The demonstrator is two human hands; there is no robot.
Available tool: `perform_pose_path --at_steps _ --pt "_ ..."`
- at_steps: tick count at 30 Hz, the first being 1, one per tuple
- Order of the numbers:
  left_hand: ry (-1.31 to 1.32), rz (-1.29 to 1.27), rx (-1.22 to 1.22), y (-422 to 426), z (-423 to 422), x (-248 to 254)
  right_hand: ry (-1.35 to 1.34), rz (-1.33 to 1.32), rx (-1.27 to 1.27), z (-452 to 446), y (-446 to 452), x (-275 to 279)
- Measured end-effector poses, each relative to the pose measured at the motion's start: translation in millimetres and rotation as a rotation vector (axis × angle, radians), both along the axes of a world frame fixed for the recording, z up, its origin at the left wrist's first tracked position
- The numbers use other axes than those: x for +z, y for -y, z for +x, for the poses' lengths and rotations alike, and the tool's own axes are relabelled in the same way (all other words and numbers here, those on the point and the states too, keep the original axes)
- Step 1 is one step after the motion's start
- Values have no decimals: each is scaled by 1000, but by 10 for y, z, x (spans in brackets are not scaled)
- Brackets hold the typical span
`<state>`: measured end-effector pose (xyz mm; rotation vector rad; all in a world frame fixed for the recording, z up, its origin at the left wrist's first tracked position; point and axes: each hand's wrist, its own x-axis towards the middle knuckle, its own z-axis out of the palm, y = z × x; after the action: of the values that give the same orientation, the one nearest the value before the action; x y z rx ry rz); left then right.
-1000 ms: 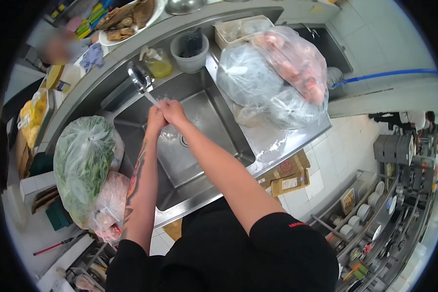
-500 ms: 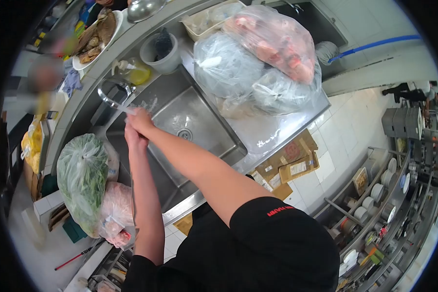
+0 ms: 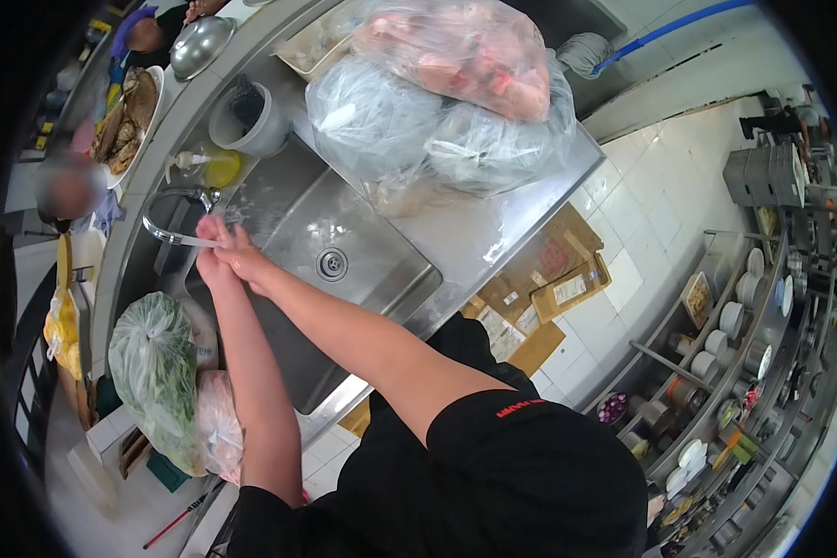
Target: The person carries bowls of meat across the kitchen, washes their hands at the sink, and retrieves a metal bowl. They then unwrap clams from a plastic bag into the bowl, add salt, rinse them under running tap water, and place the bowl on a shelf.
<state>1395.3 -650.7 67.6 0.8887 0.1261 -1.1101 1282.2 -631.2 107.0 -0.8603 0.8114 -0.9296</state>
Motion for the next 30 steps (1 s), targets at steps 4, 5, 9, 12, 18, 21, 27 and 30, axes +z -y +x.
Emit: perform_pose_path --at_steps 4,5,9,12,18,21,27,30 --pt "-82 -284 -25 -268 -277 240 553 446 32 60 318 -32" --pt "-4 -191 -103 -295 -316 300 253 353 157 63 402 -12" --pt "548 72 -273 -246 -132 225 -158 -99 -31 35 156 13" --pt "765 186 -347 -140 -139 268 -132 -285 -284 22 -127 -182" --pt "1710 399 -893 -407 -109 -362 -1041 -660 543 -1235 -592 9" --pt "2116 722 -1078 -877 -557 -555 -818 -646 252 -1774 -610 -265" --pt "1977 -126 -751 -1297 -2161 35 -690 -699 -343 -3840 -394 172" --pt "1746 -445 -990 -1407 -3103 144 -830 -456 -588 -4853 -340 270"
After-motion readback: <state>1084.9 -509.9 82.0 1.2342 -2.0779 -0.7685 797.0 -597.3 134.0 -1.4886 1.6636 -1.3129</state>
